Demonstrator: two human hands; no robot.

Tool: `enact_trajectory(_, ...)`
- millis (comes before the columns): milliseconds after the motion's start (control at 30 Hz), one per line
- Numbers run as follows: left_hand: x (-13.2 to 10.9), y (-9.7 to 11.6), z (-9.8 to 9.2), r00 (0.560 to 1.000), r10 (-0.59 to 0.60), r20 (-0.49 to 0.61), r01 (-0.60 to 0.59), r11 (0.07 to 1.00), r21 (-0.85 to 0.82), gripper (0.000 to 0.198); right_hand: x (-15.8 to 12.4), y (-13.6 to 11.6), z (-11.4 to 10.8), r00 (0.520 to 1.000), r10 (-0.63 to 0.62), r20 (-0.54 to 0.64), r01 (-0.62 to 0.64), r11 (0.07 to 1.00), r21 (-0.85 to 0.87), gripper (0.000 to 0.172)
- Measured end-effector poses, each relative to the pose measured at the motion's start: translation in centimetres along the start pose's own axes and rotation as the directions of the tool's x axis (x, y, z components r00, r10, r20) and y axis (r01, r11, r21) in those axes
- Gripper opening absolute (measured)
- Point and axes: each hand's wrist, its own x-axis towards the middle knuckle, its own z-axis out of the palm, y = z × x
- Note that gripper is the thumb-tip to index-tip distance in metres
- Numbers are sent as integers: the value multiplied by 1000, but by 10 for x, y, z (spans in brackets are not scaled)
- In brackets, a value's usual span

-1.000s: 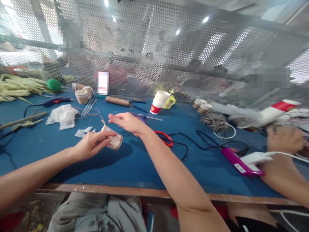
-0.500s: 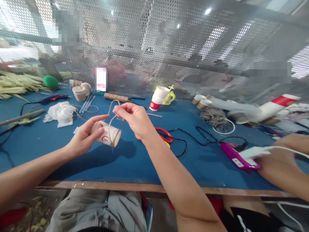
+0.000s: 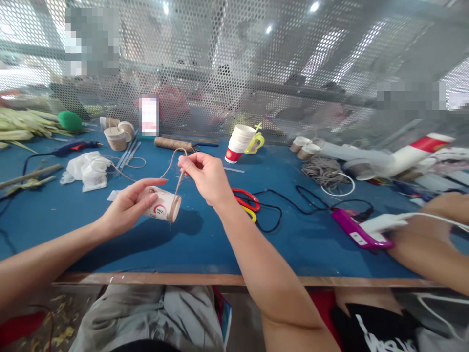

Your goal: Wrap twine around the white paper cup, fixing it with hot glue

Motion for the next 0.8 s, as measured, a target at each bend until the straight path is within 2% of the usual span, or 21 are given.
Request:
enact_trajectory(333,-3,-2,0,998,57,23,-57,998,11,34,3,12,0,998,47,43,-45,997,-62,26)
enact_trajectory(500,-4,1,0,997,73,22,-73,997,-1,33,2,15,-1,997,47,69,-40,995,-92,25)
enact_trajectory(800,-6,4,-2,992,124,12,-125,986,109,31,0,15,0,994,44,103,-21,977,-214,24)
